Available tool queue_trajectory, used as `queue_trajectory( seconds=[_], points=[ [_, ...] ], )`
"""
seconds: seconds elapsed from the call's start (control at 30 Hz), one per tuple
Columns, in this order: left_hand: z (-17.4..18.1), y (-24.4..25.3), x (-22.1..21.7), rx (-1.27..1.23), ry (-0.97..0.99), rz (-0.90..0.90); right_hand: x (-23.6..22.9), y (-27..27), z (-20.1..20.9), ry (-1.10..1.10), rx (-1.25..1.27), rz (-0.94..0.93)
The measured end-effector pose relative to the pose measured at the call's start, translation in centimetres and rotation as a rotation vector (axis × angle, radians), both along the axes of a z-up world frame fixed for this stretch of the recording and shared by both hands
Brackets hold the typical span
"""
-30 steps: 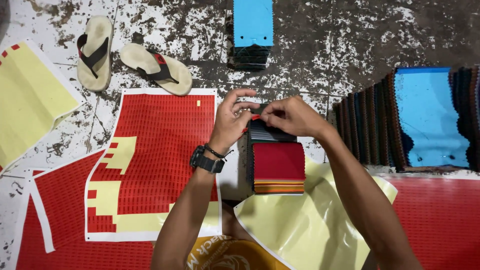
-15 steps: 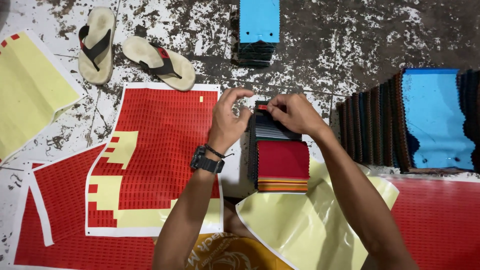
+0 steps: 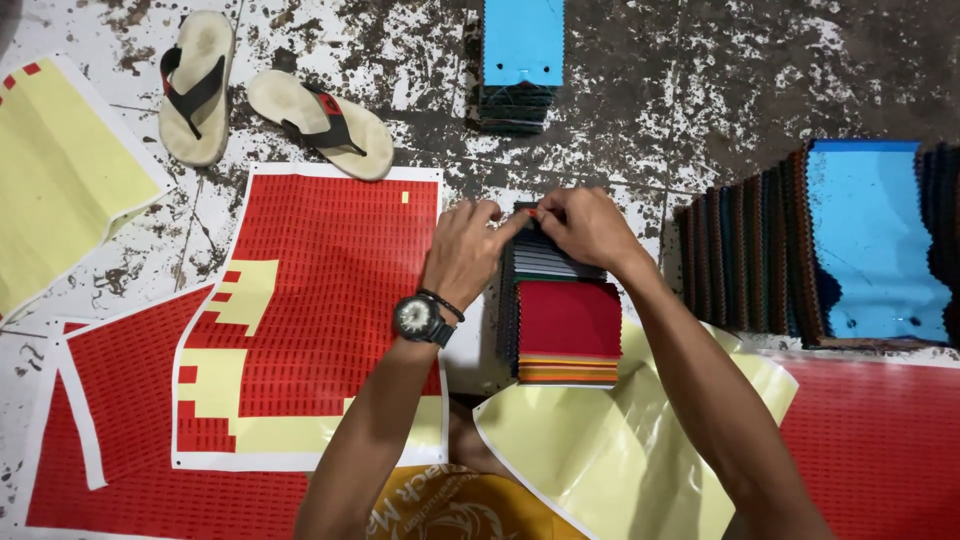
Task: The person sits on the floor and sorts through stacks of colorful, textured material samples. They flip through the samples, separating them into different piles based on color and type, including red, yellow, blue, and dark-colored sheets.
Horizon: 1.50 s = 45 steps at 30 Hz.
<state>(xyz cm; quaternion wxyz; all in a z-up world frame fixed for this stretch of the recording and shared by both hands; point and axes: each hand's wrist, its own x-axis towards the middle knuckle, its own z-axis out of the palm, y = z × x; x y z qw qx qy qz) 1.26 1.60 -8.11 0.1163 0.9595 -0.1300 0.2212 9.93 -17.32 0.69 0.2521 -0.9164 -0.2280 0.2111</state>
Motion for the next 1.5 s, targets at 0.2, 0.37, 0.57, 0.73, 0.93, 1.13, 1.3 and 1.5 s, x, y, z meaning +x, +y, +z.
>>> queue_trajectory(
  seconds=[0.2,0.37,0.57,0.73,0.93,1.13,1.3,1.5],
  points=[
    [2.6,-0.6,-0.7,0.061,0.044,-0.001,-0.6,-0.6,-0.3,-0.195,-0.052,-0.047],
    [1.1,-0.4,-0.2,-0.097,0.061,0.003,1.3,-1.9,-4.2,-0.532,-0.026,0.127],
    [1.5,0.2,-0.4,-0.59,0.074,0.046,1.5,-3.4,-6.5,-0.877,0.131,0.21],
    [0.9,0.2,0.1,-0.804,0.06,0.065,1.3,-2.7,-4.6,-0.759,0.155,0.207],
    [1.5,0.4,0.2,-0.803,0.04,0.079,2.0,-2.6,-6.2,-0.669,0.112,0.196],
    [2.3,0.3,0.0,-0.852,0.067,0.105,1.2,-2.7,-4.6,-0.911,0.168,0.287],
    [5.0,-0.3,0.7,-1.34,0.257,0.049,-1.4,-2.0,4.1,-0.112,0.258,0.305],
    [5.5,-2.3,2.8,-1.308,0.324,-0.001,-1.6,-1.5,5.2,0.093,0.46,0.238]
  ],
)
